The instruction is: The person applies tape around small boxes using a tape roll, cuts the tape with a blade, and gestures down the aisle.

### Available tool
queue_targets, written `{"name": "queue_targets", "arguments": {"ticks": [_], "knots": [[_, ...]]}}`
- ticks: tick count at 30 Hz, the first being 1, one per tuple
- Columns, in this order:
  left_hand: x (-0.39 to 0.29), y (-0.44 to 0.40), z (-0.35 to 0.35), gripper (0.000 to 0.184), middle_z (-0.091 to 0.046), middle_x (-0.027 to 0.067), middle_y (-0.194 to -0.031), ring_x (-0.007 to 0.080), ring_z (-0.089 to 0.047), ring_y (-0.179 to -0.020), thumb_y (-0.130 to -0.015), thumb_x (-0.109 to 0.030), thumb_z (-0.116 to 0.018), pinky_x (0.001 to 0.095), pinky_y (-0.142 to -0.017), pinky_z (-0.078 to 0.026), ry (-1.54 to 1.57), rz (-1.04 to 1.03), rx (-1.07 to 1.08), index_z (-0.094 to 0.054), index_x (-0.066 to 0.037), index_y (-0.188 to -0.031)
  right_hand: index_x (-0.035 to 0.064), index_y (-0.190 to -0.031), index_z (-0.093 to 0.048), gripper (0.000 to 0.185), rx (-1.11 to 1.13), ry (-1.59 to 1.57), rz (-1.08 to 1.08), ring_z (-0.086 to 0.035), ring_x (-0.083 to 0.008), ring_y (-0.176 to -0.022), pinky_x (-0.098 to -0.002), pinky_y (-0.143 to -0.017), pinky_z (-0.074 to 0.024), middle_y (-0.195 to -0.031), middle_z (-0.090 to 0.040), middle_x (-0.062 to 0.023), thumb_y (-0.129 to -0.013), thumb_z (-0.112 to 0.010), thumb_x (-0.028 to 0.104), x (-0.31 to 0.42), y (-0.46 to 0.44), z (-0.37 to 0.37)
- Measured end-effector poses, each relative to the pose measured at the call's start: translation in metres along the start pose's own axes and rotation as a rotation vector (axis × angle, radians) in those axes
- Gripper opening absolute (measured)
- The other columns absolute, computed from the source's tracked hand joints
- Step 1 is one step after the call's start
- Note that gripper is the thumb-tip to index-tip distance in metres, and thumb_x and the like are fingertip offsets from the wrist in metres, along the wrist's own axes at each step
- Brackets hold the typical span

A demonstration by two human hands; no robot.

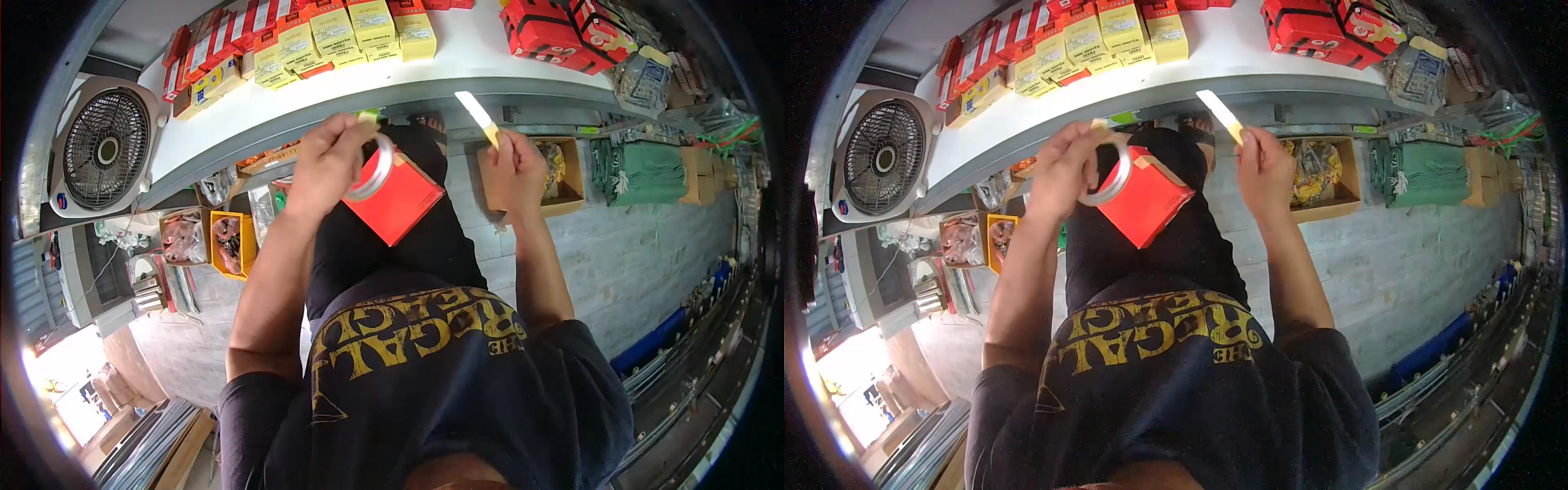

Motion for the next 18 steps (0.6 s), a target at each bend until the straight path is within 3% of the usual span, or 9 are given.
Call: {"name": "queue_targets", "arguments": {"ticks": [3,5,9,11,14,18], "knots": [[-0.001,-0.023,-0.018,0.028,-0.059,0.0018,-0.064,0.0083,-0.057,-0.063,-0.095,-0.024,-0.059,0.0253,-0.058,-0.045,0.061,-0.182,-0.021,-0.065,0.003,-0.094,0.0012,-0.102,-0.067,0.015,-0.048,-0.001,-0.013,-0.059,-0.0136,-0.057,-0.027,-0.057,-0.0481,-0.068,-0.063,-0.0097,-0.093,-0.06,0.011,-0.033,-0.028,-0.002],[-0.002,-0.03,-0.035,0.026,-0.061,0.0032,-0.066,0.0104,-0.059,-0.063,-0.095,-0.022,-0.059,0.0265,-0.058,-0.045,0.014,-0.378,-0.033,-0.066,0.003,-0.094,0.0013,-0.101,-0.068,0.015,-0.079,0.095,0.023,-0.06,-0.0139,-0.058,-0.0285,-0.058,-0.0487,-0.068,-0.064,-0.0101,-0.092,-0.06,0.011,-0.046,-0.048,0.0],[0.003,-0.021,-0.027,0.023,-0.062,0.0033,-0.069,0.0091,-0.057,-0.063,-0.095,-0.019,-0.059,0.0259,-0.059,-0.044,-0.34,-0.322,-0.05,-0.065,0.003,-0.092,0.0011,-0.104,-0.068,0.017,-0.092,0.243,0.083,-0.062,-0.012,-0.063,-0.027,-0.058,-0.0485,-0.07,-0.066,-0.007,-0.094,-0.058,0.01,-0.067,-0.091,0.003],[0.01,-0.01,-0.019,0.022,-0.062,0.0032,-0.069,0.0083,-0.056,-0.064,-0.095,-0.018,-0.059,0.0256,-0.06,-0.044,-0.363,-0.245,-0.009,-0.065,0.003,-0.091,0.0009,-0.106,-0.068,0.018,-0.084,0.257,0.104,-0.062,-0.0109,-0.065,-0.0255,-0.058,-0.0481,-0.071,-0.066,-0.0053,-0.095,-0.057,0.01,-0.07,-0.115,-0.005],[0.025,0.002,-0.019,0.022,-0.061,0.003,-0.071,0.0067,-0.054,-0.066,-0.095,-0.017,-0.059,0.0249,-0.061,-0.044,-0.403,-0.097,0.085,-0.065,0.003,-0.09,0.0023,-0.107,-0.068,0.021,-0.075,0.525,0.202,-0.067,-0.021,-0.065,-0.0317,-0.06,-0.0506,-0.079,-0.069,-0.0144,-0.091,-0.059,0.012,-0.062,-0.147,-0.015],[0.044,0.011,-0.016,0.02,-0.059,0.0014,-0.07,0.005,-0.051,-0.065,-0.094,-0.016,-0.061,0.0245,-0.059,-0.043,-0.137,-0.029,0.057,-0.065,0.003,-0.091,0.0053,-0.106,-0.069,0.023,-0.144,0.69,0.275,-0.067,-0.029,-0.066,-0.0363,-0.061,-0.0508,-0.081,-0.067,-0.0195,-0.088,-0.06,0.015,-0.082,-0.184,-0.025]]}}
Point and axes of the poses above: each hand's wrist, its own y-axis away from the middle knuckle, its own z-axis out of the back of the hand, x = y × z, the point moved 10 cm from there along -y, towards the middle knuckle
